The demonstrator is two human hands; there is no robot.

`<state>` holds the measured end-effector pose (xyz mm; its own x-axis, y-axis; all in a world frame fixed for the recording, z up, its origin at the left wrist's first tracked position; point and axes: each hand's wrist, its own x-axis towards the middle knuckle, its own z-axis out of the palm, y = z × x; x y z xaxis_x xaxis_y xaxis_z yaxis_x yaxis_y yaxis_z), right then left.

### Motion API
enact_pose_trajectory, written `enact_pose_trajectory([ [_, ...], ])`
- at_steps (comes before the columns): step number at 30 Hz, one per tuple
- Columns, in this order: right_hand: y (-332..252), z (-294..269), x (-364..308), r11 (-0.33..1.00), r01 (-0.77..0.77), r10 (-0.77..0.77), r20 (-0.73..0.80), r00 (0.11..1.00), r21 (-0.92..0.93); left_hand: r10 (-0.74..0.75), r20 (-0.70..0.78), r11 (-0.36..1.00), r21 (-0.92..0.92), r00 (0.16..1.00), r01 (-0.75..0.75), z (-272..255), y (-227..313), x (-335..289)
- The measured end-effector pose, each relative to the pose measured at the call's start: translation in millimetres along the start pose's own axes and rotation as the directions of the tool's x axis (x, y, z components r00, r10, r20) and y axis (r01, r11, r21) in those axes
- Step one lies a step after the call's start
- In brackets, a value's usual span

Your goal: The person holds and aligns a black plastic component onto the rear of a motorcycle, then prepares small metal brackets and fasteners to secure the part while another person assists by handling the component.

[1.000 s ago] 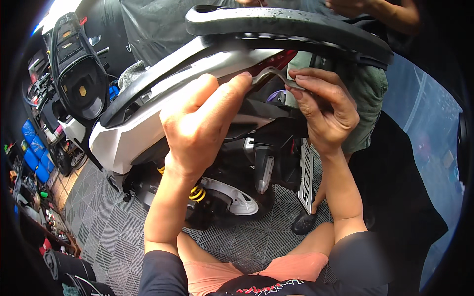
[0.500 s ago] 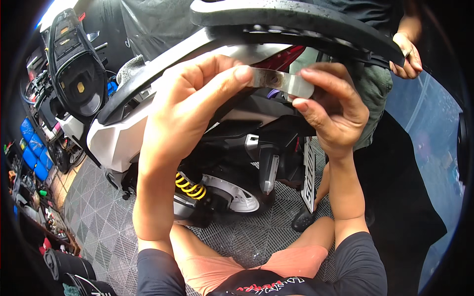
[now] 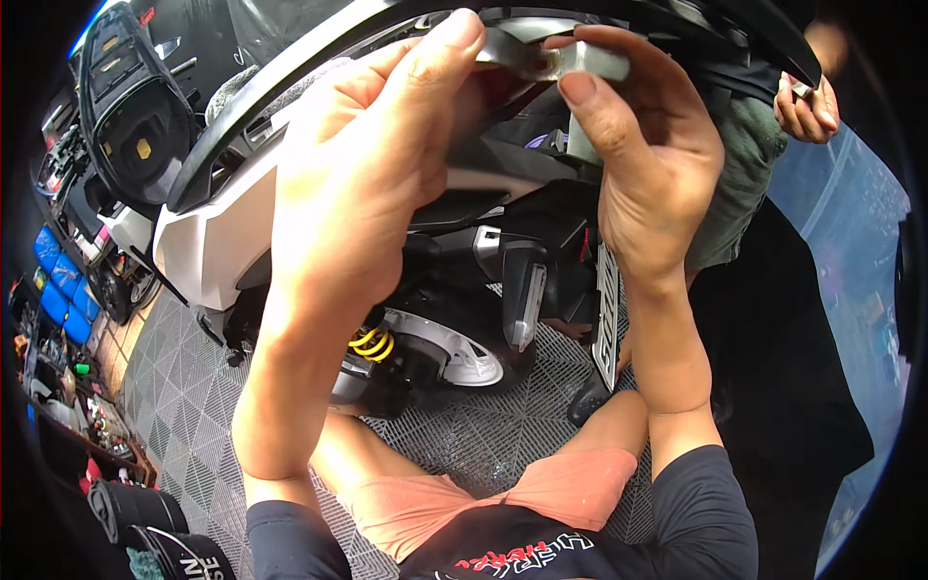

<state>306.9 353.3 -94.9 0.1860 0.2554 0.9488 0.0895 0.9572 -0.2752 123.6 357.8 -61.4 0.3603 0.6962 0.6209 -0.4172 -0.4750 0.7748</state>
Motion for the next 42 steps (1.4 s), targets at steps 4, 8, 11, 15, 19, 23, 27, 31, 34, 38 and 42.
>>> enact_pose_trajectory([
  [4,8,0,8,0.994,-0.089,0.084,-0.076,0.994,-0.067,0.049,-0.050,0.999,0.005,0.998,-0.049,9,-7,-10],
  [8,6,10,13,0.973,-0.199,0.206,-0.059,0.977,0.114,0.046,-0.042,0.997,0.063,0.998,-0.043,7,-14,-12],
  [11,-3,18,16,0.954,-0.278,0.285,-0.055,0.957,0.108,0.014,-0.027,0.997,-0.078,1.000,-0.016,5,-16,-10],
  [15,-13,26,18,0.957,-0.245,0.261,-0.091,0.961,0.157,-0.001,-0.095,0.987,-0.162,0.996,-0.015,12,-16,-13],
  [19,-4,30,23,0.982,-0.160,0.170,-0.109,0.979,0.100,0.068,0.005,0.996,-0.059,0.998,-0.067,15,-15,-11],
  [23,10,26,23,0.989,-0.116,0.129,-0.158,0.979,0.094,0.126,0.036,0.991,-0.049,0.991,-0.124,13,-21,-5],
  [27,16,23,25,0.988,-0.093,0.107,-0.118,0.987,0.123,0.016,0.015,0.966,-0.257,1.000,-0.011,12,-24,0],
  [31,11,23,25,0.990,-0.114,0.126,-0.151,0.980,0.086,0.095,-0.008,0.989,-0.112,0.995,-0.095,21,-23,-5],
  [34,6,25,22,0.985,-0.129,0.145,-0.149,0.978,0.114,0.024,0.008,0.991,-0.130,1.000,-0.023,20,-20,-6],
  [38,3,25,23,0.977,-0.133,0.150,-0.099,0.984,0.166,-0.018,0.023,0.984,-0.174,1.000,0.022,14,-24,-5],
  [42,-2,19,21,0.978,-0.210,0.209,-0.131,0.969,0.002,-0.096,0.002,0.885,-0.457,0.995,0.087,15,-32,-2],
])
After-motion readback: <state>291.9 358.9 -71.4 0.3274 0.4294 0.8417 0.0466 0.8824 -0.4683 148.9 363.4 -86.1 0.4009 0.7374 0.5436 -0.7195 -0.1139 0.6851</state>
